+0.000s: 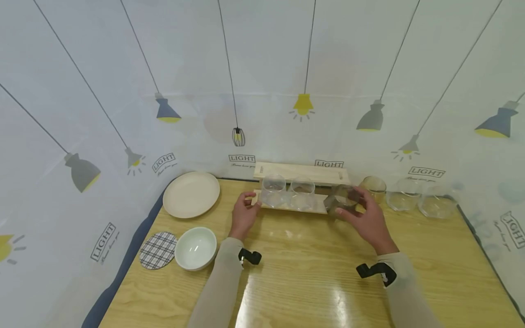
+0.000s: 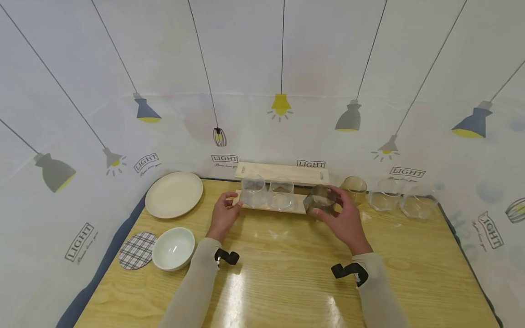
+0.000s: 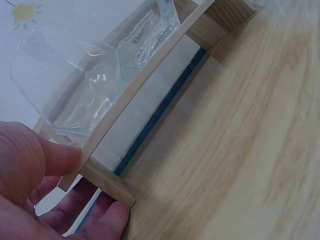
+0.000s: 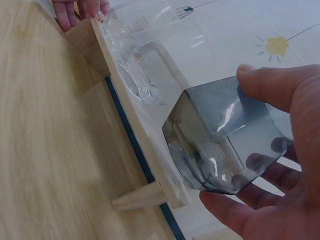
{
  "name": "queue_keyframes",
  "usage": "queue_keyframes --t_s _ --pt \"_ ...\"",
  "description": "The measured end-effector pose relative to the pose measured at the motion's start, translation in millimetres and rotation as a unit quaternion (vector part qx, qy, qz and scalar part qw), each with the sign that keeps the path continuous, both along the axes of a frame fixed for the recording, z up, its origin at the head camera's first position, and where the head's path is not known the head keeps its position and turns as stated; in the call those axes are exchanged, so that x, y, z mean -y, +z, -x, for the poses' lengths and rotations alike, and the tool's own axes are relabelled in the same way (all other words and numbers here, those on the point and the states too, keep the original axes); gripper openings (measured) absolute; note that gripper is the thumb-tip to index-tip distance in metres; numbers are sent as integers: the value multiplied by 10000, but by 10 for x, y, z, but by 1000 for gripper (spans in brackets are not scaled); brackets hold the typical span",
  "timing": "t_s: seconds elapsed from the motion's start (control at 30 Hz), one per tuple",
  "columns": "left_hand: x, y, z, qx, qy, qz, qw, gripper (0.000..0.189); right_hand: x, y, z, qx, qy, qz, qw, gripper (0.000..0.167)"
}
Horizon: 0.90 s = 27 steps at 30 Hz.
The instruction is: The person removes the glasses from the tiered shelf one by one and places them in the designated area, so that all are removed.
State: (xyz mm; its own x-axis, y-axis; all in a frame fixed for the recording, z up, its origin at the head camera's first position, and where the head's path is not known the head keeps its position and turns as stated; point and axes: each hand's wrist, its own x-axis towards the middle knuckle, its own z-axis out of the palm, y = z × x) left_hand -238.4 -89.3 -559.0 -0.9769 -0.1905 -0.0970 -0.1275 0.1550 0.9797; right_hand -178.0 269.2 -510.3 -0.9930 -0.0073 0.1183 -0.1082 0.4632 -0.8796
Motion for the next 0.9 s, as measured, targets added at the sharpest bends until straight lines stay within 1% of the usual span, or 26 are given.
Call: queue_keyframes --t_s 0.1,0.27,0.4,0.47,0.57,0.67,0.9 --pt "-10 3 0 -7 -20 -25 10000 33 -78 -13 -91 -124 -20 -69 9999 84" --pt "-17 -8 7 -24 -33 6 10000 32 -187 -43 -232 -361 -49 -5 9993 78" --pt "-8 -13 9 -2 -24 22 10000 31 -273 -45 -334 -405 -104 97 9991 79" --pt "-4 -15 7 8 -30 31 10000 31 -322 -49 -365 -393 -139 56 9991 79" --pt "3 -18 6 -12 -28 28 10000 31 -398 -88 -379 -378 -191 -74 9991 79" --pt "10 -33 11 -50 -30 25 10000 31 -481 -163 -365 -365 -309 -289 9984 79" --pt "16 -51 20 -44 -59 -47 10000 30 -677 -350 -273 -192 -521 -562 9969 81"
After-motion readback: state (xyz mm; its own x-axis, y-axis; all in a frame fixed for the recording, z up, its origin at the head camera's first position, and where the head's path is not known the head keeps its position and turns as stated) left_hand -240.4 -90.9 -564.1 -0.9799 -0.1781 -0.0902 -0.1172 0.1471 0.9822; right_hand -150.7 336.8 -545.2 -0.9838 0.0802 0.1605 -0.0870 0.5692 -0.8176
